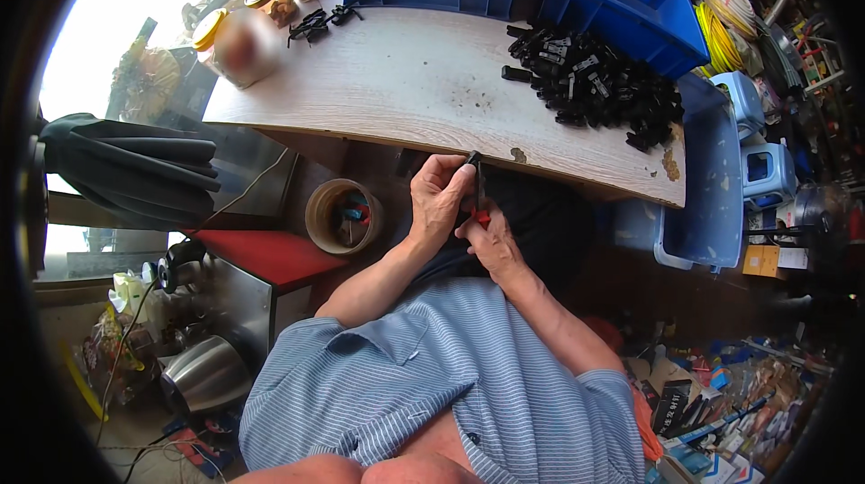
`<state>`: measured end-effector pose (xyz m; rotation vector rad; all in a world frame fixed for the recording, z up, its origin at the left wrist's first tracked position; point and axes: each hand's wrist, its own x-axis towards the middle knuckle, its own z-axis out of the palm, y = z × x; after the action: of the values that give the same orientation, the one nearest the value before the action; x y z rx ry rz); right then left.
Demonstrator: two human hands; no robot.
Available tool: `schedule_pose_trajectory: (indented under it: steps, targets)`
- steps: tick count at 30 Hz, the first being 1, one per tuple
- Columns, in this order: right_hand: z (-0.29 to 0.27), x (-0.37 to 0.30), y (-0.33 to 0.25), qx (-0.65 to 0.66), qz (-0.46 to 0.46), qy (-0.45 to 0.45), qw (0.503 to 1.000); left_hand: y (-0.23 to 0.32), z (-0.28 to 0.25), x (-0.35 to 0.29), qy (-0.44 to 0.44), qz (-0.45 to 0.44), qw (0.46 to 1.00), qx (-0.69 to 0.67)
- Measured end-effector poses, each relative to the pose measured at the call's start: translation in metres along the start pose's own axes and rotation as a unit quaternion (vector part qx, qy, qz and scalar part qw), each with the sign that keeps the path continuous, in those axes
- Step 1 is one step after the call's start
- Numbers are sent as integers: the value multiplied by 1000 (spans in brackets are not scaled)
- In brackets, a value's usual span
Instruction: Assembling small black plastic components by hand and using clippers at a workbench.
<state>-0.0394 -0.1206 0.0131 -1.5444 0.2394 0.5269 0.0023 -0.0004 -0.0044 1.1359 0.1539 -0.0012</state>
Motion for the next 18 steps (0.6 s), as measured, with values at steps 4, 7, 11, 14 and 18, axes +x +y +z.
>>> schedule_pose_trajectory:
  steps: [4,7,11,14,18]
  targets:
    - [2,-1,-4,-4,-3,7,1000,3,5,0,15,21,999,19]
    - [1,-1,-2,-5,-10,12,1000,5,7,-1,24,17,1000,7]
    - [-2,1,4,-11,-20,4,1000,1,7,-3,25,31,999,20]
    - [-2,0,1,-14,-21,2,1000,2,6,-4,20,20,999,19]
    - [-2,0,4,-7,-22,-5,1000,2,5,-3,19,33,999,31]
